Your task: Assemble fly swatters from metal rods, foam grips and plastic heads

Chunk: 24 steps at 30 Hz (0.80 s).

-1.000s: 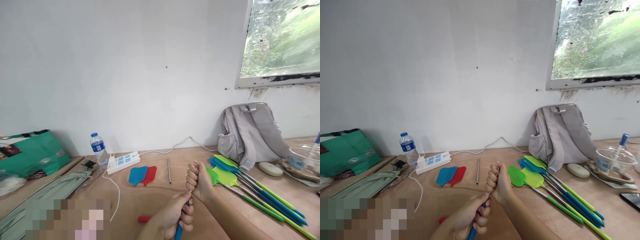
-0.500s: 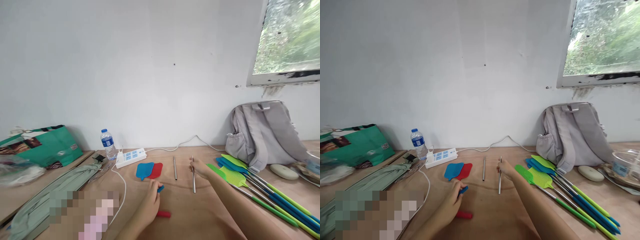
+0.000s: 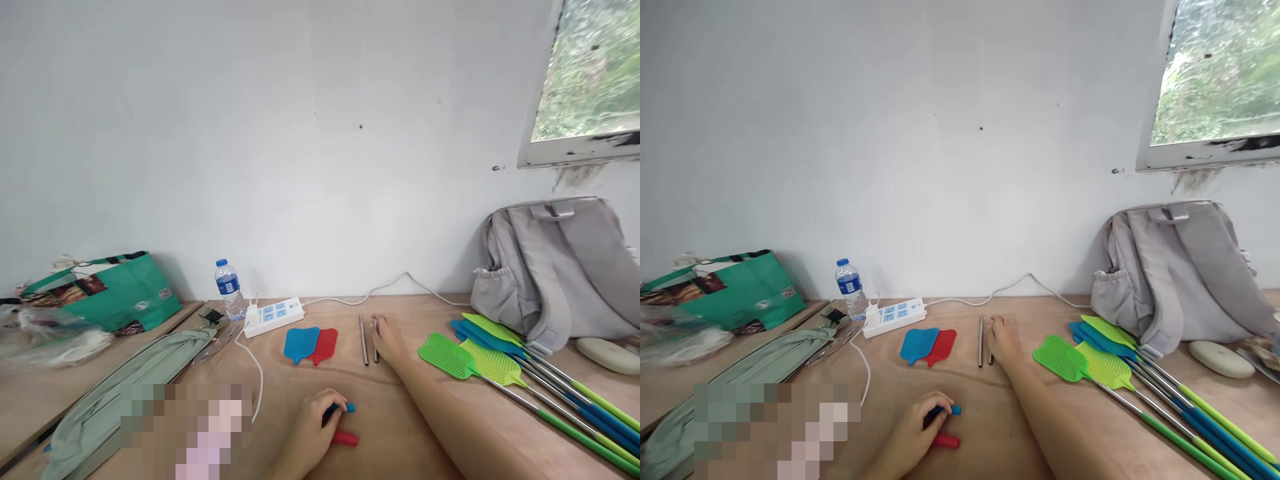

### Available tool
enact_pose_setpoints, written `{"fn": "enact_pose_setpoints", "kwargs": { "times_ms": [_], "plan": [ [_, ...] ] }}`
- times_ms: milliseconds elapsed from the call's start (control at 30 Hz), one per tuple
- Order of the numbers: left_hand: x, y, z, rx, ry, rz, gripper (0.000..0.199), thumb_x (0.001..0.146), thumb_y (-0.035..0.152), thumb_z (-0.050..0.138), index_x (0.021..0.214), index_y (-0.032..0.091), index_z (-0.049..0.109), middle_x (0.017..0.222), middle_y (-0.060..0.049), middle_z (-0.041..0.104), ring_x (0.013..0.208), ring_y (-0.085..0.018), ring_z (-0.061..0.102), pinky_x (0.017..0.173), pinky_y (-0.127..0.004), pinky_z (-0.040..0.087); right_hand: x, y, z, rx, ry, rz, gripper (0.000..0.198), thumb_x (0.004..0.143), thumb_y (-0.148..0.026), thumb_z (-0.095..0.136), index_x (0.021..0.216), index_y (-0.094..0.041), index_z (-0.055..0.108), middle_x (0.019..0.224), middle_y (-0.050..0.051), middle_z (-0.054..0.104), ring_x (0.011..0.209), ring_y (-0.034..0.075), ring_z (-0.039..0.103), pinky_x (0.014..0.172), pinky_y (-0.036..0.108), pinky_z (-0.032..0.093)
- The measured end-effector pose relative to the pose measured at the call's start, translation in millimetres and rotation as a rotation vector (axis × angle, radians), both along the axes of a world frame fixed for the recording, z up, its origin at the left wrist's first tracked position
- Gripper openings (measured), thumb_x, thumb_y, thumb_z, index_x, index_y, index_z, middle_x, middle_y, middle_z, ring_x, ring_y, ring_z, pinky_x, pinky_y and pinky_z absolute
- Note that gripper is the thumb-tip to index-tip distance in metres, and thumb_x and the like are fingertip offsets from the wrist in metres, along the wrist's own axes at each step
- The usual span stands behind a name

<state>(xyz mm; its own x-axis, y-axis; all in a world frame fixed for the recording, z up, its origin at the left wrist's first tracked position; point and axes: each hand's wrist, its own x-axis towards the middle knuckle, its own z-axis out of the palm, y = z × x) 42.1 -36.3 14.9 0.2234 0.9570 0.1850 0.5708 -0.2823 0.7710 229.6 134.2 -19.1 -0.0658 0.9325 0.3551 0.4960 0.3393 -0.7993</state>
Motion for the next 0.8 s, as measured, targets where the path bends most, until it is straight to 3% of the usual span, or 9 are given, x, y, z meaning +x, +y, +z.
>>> {"fn": "enact_pose_setpoints", "kwargs": {
  "times_ms": [133, 233, 367, 567, 800],
  "plan": [
    [-2, -11, 8.8, 0.018, 0.102, -0.02, 0.021, 0.083, 0.029, 0.043, 0.094, 0.024, 0.06, 0.098, -0.005, 0.062, 0.093, -0.019, 0.054, 0.086, -0.03, 0.039, 10, -22, 1, 0.017, -0.1, 0.092, 0.037, 0.074, -0.025, 0.05, 0.111, -0.02, 0.053, 0.115, 0.009, 0.052, 0.112, 0.024, 0.044, 0.097, 0.039, 0.03],
    [-7, -15, 15.0, 0.018, 0.154, -0.059, 0.03, 0.071, 0.03, 0.06, 0.1, 0.025, 0.061, 0.106, -0.005, 0.058, 0.101, -0.022, 0.05, 0.091, -0.033, 0.036, 19, -43, 2, 0.035, -0.187, 0.234, 0.05, 0.067, -0.027, 0.06, 0.116, -0.021, 0.052, 0.123, 0.01, 0.048, 0.115, 0.025, 0.042, 0.099, 0.038, 0.03],
    [-12, -13, 18.0, -0.037, 0.179, -0.098, 0.043, 0.062, 0.024, 0.066, 0.104, 0.029, 0.061, 0.109, -0.004, 0.056, 0.103, -0.022, 0.048, 0.093, -0.033, 0.036, 23, -57, 3, 0.043, -0.315, 0.373, 0.052, 0.073, -0.027, 0.055, 0.124, -0.022, 0.047, 0.133, 0.011, 0.039, 0.121, 0.025, 0.037, 0.1, 0.04, 0.028],
    [-16, -7, 12.3, -0.007, 0.13, -0.1, 0.029, 0.067, 0.018, 0.059, 0.094, 0.027, 0.066, 0.099, -0.002, 0.06, 0.097, -0.019, 0.051, 0.09, -0.03, 0.036, 15, -57, 5, 0.102, -0.312, 0.39, 0.035, 0.08, -0.024, 0.047, 0.114, -0.021, 0.057, 0.121, 0.011, 0.052, 0.114, 0.024, 0.045, 0.098, 0.039, 0.032],
    [-19, -2, 5.5, 0.021, 0.076, -0.078, 0.022, 0.067, 0.014, 0.059, 0.085, 0.024, 0.067, 0.093, -0.002, 0.063, 0.091, -0.018, 0.054, 0.086, -0.029, 0.038, 14, -61, 8, 0.129, -0.318, 0.386, 0.031, 0.082, -0.022, 0.044, 0.108, -0.021, 0.061, 0.112, 0.011, 0.057, 0.107, 0.024, 0.049, 0.095, 0.039, 0.036]
  ]
}}
